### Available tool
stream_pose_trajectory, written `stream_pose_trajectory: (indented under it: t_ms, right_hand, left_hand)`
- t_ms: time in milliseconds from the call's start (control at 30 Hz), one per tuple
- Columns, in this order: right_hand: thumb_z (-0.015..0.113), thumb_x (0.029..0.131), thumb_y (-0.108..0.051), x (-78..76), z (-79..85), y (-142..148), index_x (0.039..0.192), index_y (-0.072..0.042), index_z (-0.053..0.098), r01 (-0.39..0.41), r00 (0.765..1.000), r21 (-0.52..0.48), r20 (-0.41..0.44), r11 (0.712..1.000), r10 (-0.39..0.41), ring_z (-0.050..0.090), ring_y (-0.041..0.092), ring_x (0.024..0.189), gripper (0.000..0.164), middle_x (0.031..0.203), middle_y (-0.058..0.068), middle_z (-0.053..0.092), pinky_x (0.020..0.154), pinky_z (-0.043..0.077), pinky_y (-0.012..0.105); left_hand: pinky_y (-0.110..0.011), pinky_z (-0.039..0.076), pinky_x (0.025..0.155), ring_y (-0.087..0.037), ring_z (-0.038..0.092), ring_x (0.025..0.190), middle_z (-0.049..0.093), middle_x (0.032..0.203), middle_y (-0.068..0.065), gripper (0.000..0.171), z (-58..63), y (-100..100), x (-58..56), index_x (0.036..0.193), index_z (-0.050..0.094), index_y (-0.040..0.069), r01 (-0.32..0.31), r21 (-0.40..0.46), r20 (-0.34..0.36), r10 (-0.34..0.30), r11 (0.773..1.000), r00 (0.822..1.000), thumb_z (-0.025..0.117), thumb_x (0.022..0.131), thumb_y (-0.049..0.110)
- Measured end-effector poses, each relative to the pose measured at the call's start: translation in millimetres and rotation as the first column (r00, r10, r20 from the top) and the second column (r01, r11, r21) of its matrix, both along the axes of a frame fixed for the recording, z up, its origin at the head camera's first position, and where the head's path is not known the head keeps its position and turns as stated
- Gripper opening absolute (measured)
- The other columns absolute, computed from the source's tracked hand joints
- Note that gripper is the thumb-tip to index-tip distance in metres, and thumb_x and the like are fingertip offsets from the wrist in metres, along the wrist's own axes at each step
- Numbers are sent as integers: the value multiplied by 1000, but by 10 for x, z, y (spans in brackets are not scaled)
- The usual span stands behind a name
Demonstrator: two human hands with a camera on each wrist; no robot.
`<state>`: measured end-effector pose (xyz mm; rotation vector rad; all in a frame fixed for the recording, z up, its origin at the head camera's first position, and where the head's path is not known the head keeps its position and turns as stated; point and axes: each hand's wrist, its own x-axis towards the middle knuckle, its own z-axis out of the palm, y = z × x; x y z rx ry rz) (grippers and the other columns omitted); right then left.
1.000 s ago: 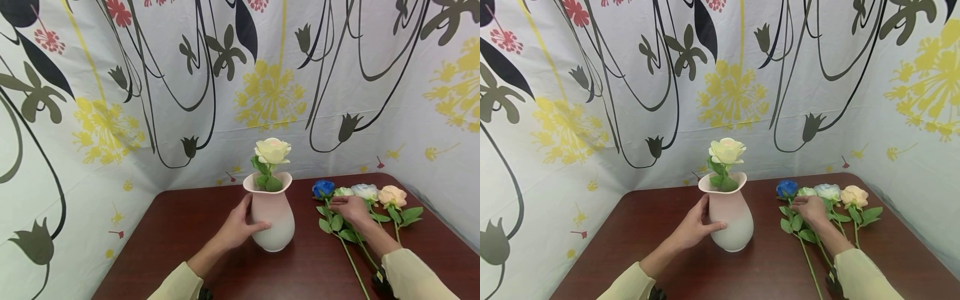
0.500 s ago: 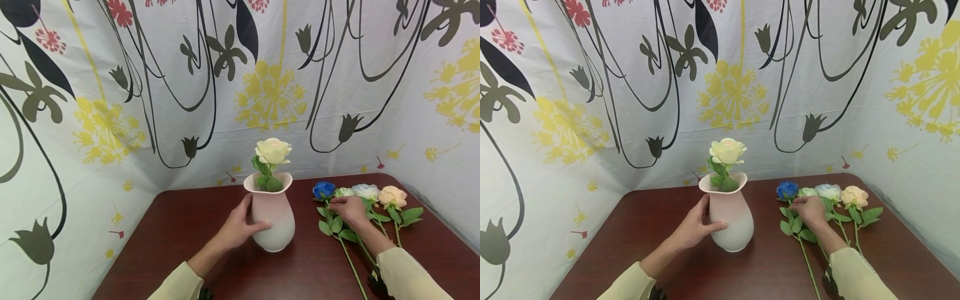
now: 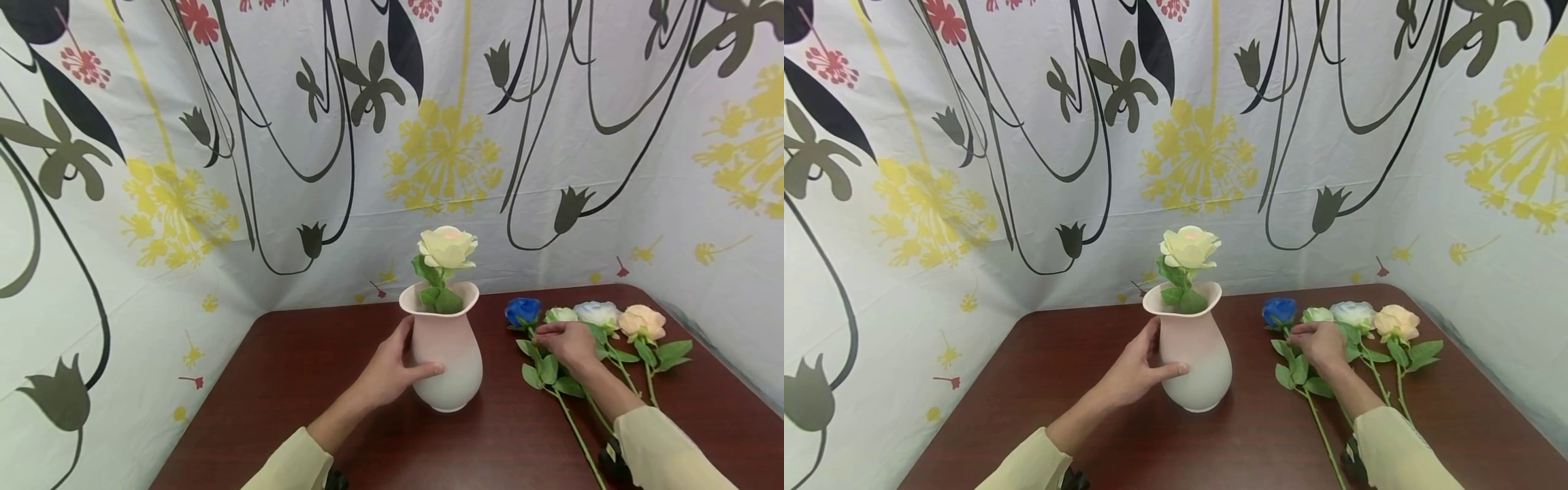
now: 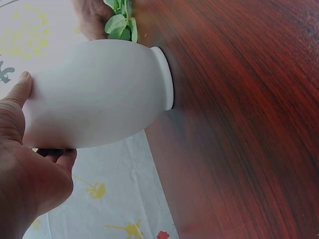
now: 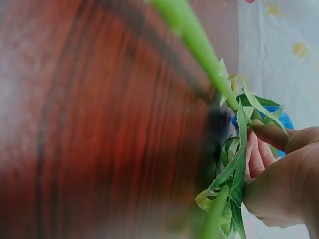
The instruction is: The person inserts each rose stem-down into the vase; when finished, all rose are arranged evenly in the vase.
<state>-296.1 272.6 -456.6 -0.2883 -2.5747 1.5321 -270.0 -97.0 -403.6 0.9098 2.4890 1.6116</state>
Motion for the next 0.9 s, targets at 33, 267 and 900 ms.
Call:
stream_pose_trajectory:
  t_ms: [33,267,900]
  right_hand:
    - [74,100,-11,-1,-2,2,115,9,74,-4,1000,-8,1,1000,4,72,24,92,25,118,27,71,70,57,31]
    - [74,101,-13,16,27,0,117,10,73,-53,999,-43,-11,998,53,70,22,92,28,113,20,73,72,56,32]
    - [71,105,-27,174,477,26,136,6,66,-147,989,-166,-20,975,146,70,7,86,45,107,-2,77,78,58,32]
  left_hand:
    - [-47,45,113,-15,55,136,53,152,4,87,1,1,0,162,36,26,-1,-1,0,1,1000,1000,87,92,31]
    - [-46,45,113,-15,55,136,53,152,4,87,2,2,-3,162,36,26,-3,-3,1,3,1000,1000,87,92,31]
    - [-46,45,113,-15,54,136,53,152,5,88,10,3,12,163,35,26,-4,-6,4,4,1000,1000,87,92,32]
